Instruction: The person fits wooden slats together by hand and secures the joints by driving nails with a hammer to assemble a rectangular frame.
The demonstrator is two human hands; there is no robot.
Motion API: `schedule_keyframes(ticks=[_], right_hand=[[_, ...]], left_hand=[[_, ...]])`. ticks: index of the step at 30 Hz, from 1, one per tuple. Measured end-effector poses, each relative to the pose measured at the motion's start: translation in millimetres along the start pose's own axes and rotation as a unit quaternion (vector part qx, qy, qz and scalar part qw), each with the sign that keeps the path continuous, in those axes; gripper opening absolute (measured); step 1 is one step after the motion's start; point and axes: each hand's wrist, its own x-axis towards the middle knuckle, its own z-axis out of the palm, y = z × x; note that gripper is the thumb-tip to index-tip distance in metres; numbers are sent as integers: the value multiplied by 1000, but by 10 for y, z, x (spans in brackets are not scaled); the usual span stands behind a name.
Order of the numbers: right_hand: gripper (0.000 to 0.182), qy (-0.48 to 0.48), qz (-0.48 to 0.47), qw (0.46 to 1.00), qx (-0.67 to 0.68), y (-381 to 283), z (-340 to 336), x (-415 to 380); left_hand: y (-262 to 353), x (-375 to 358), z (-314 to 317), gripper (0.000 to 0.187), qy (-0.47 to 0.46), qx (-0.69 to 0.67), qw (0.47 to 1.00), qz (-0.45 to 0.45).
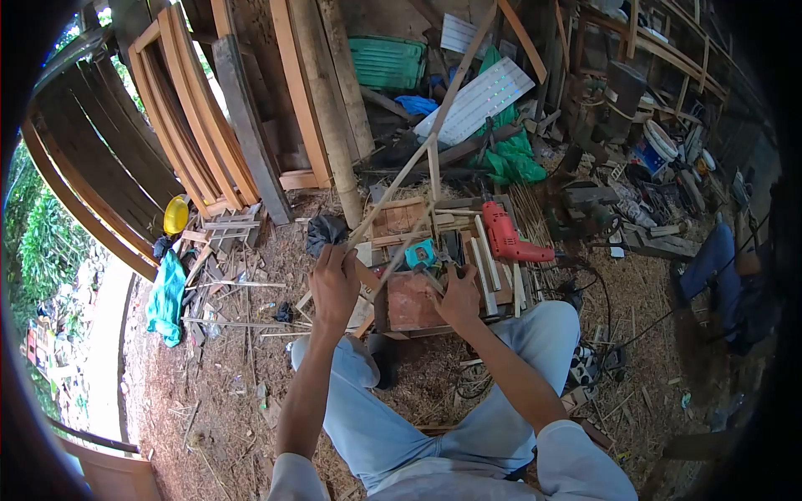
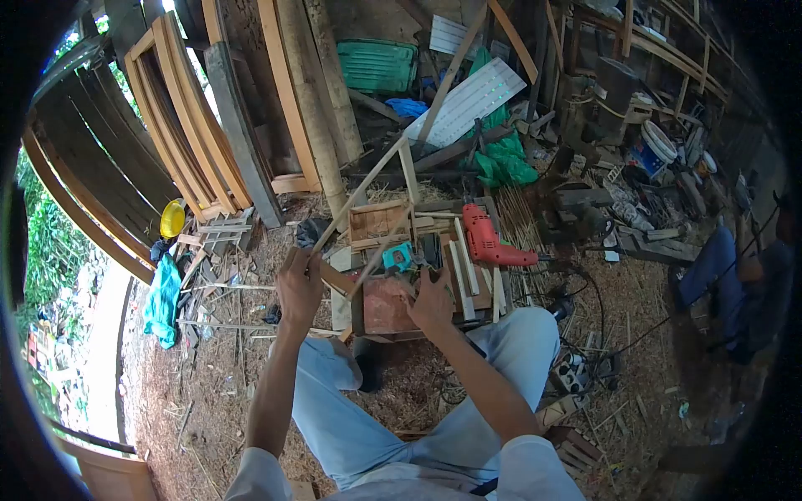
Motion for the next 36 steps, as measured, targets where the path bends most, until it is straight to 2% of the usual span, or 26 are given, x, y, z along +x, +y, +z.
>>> schedule_keyframes(ticks=[1,3,4,6,7,9,10,11,12,13,14,15,17,18,20,21,22,23,24,26,27,29,31,33,34,36], right_hand=[[60,1,-2,1000,-2,-6,-27,3],[71,-48,58,997,10,-19,-46,4],[71,-52,52,997,8,18,-5,-7],[61,47,18,999,-14,122,102,17],[61,43,9,999,-10,132,61,55],[40,151,-107,979,91,113,-67,124],[20,206,-150,962,101,-26,-243,126],[20,198,-160,962,103,-105,-387,93],[20,87,-80,964,240,-162,-524,63],[22,-28,6,931,363,-230,-656,33],[36,-33,16,861,507,-359,-763,-30],[36,-40,11,863,504,-482,-927,-79],[38,-13,-28,778,627,-710,-1258,-109],[38,-21,-33,780,625,-758,-1358,-121],[32,-26,-91,750,655,-786,-1514,-147],[32,-32,-92,753,651,-796,-1564,-167],[32,-29,-103,782,614,-802,-1604,-190],[33,-26,-114,808,577,-817,-1644,-208],[33,-31,-114,810,574,-853,-1689,-229],[32,4,-78,844,530,-934,-1747,-274],[32,0,-80,846,528,-956,-1748,-277],[29,73,-72,840,532,-991,-1746,-270],[33,85,-72,840,532,-900,-1725,-193],[37,58,-10,847,528,-895,-1753,-147],[37,57,-9,848,527,-885,-1750,-146],[40,80,48,816,571,-862,-1740,-134]], left_hand=[[30,9,-33,8,16,5,1000,-5],[34,24,-120,8,37,13,999,-16],[-8,23,-191,7,63,3,998,-7],[-171,-23,-311,10,98,-20,995,-12],[-209,-80,-369,10,104,-11,994,-15],[-254,-204,-444,8,145,-167,970,-101],[-156,-227,-465,18,152,-318,928,-120],[-138,-256,-431,18,162,-312,928,-125],[-134,-285,-395,21,176,-359,904,-150],[-142,-307,-355,24,189,-405,878,-172],[-186,-313,-285,28,199,-414,871,-176],[-177,-304,-273,28,207,-412,869,-178],[-138,-243,-281,29,194,-487,831,-185],[-80,-225,-300,32,187,-495,832,-170],[-47,-226,-277,35,189,-506,822,-179],[-33,-241,-256,37,182,-518,814,-187],[-18,-247,-236,42,188,-554,786,-198],[17,-253,-220,42,192,-555,783,-203],[73,-248,-222,42,202,-584,761,-197],[231,-214,-248,43,233,-603,736,-201],[242,-233,-284,43,237,-603,734,-204],[236,-274,-354,44,175,-611,749,-186],[267,-280,-377,44,171,-603,759,-177],[310,-274,-416,44,162,-595,769,-168],[338,-271,-450,44,160,-591,771,-175],[374,-272,-497,44,162,-586,772,-184]])
